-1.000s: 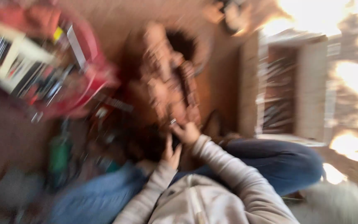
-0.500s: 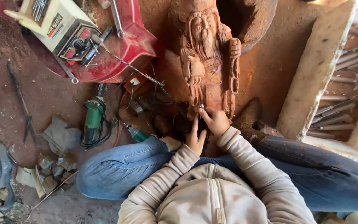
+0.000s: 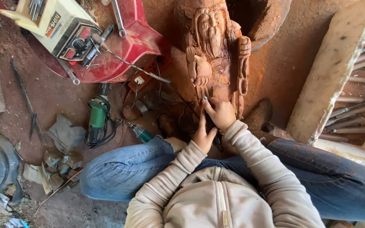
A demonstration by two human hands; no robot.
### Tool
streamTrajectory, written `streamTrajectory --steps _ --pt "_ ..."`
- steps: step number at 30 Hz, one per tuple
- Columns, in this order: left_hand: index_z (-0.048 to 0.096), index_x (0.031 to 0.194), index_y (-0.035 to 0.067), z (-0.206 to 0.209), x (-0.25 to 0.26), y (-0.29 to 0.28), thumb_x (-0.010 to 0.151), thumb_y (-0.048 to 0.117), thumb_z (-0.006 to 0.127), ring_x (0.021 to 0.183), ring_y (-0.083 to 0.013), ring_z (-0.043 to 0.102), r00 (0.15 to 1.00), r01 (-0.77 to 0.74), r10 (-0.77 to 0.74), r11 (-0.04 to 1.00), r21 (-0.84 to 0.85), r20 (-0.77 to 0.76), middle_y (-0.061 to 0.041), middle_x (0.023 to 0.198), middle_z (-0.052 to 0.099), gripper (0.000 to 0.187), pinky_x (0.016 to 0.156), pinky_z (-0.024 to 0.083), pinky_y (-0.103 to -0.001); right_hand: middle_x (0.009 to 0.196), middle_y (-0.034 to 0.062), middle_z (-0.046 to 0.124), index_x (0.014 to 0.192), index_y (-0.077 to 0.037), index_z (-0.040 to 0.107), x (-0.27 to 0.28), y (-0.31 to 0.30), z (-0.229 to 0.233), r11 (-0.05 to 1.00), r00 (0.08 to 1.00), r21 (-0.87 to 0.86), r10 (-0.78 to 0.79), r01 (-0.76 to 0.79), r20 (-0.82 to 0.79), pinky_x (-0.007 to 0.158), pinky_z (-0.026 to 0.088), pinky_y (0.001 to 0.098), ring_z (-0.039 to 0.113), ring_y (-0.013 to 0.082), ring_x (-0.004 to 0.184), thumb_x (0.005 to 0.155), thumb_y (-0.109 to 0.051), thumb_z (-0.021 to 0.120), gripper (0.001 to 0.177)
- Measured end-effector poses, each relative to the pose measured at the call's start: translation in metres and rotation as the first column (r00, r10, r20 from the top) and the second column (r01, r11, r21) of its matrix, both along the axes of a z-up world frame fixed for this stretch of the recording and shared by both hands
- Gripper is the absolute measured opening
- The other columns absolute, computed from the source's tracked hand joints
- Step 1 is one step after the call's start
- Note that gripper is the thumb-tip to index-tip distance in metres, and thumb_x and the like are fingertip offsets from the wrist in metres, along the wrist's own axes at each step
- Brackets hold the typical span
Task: Using a handheld electric rotary tool to carve intricate details and textures into a wooden statue of a figure.
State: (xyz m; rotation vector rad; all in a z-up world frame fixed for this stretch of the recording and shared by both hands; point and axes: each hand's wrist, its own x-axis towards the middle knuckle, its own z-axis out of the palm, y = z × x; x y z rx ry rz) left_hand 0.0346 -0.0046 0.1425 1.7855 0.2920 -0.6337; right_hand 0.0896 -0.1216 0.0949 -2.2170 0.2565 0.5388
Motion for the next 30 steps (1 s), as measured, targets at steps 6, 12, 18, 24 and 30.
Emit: streamTrajectory --steps 6,12,18,24,30 --pt "0.006 0.164 0.026 -0.001 0.007 -0.001 0.099 0.024 0.06 0.138 -0.0447 0.044 0.999 0.025 -0.024 1.0 0.007 -0.041 -0.025 0.159 0.036 0.084 0.114 0.04 -0.057 0.068 0.0158 0.069 0.077 -0.013 0.064 0.004 0.002 -0.001 0.998 0.999 0.054 -0.041 0.042 -0.02 0.07 0.056 0.0505 0.072 0.0434 0.082 0.101 -0.06 0.057 0.053" --pt "0.001 0.164 0.027 -0.041 -0.008 -0.005 0.097 0.025 0.061 0.148 -0.0365 0.032 0.999 0.012 -0.011 0.999 0.029 -0.043 -0.019 0.166 0.024 0.091 0.121 0.03 -0.051 0.072 0.0194 0.071 0.084 -0.011 0.071 0.011 -0.002 0.003 0.981 0.995 0.164 -0.094 0.099 -0.039 0.073 0.056 0.0522 0.072 0.0436 0.088 0.102 -0.055 0.058 0.05" --pt "0.0 0.164 0.025 -0.038 -0.007 -0.013 0.097 0.026 0.061 0.149 -0.0365 0.031 0.998 -0.01 0.013 0.998 0.057 -0.055 -0.02 0.166 0.024 0.091 0.122 0.029 -0.051 0.075 0.018 0.073 0.09 -0.013 0.073 0.01 -0.007 0.005 0.978 0.997 0.197 -0.066 0.074 -0.044 0.075 0.057 0.0517 0.072 0.0425 0.089 0.103 -0.051 0.059 0.043" --pt "0.0 0.164 0.023 -0.05 -0.027 -0.013 0.097 0.021 0.06 0.151 -0.035 0.025 0.999 -0.038 0.039 0.999 0.029 -0.009 -0.019 0.167 0.019 0.091 0.124 0.025 -0.05 0.069 0.0166 0.07 0.079 -0.011 0.069 0.009 -0.006 0.004 0.983 1.0 0.179 -0.027 0.028 -0.008 0.068 0.057 0.0471 0.072 0.0404 0.081 0.102 -0.051 0.059 0.047" --pt "0.001 0.165 0.022 -0.053 -0.036 -0.013 0.096 0.018 0.061 0.152 -0.0344 0.023 0.998 -0.057 0.057 0.998 -0.003 0.012 -0.018 0.168 0.016 0.091 0.123 0.024 -0.05 0.068 0.0202 0.069 0.078 -0.009 0.065 0.002 -0.008 -0.004 0.982 1.0 0.189 -0.014 0.015 -0.01 0.068 0.056 0.0511 0.071 0.0441 0.08 0.102 -0.052 0.059 0.05"
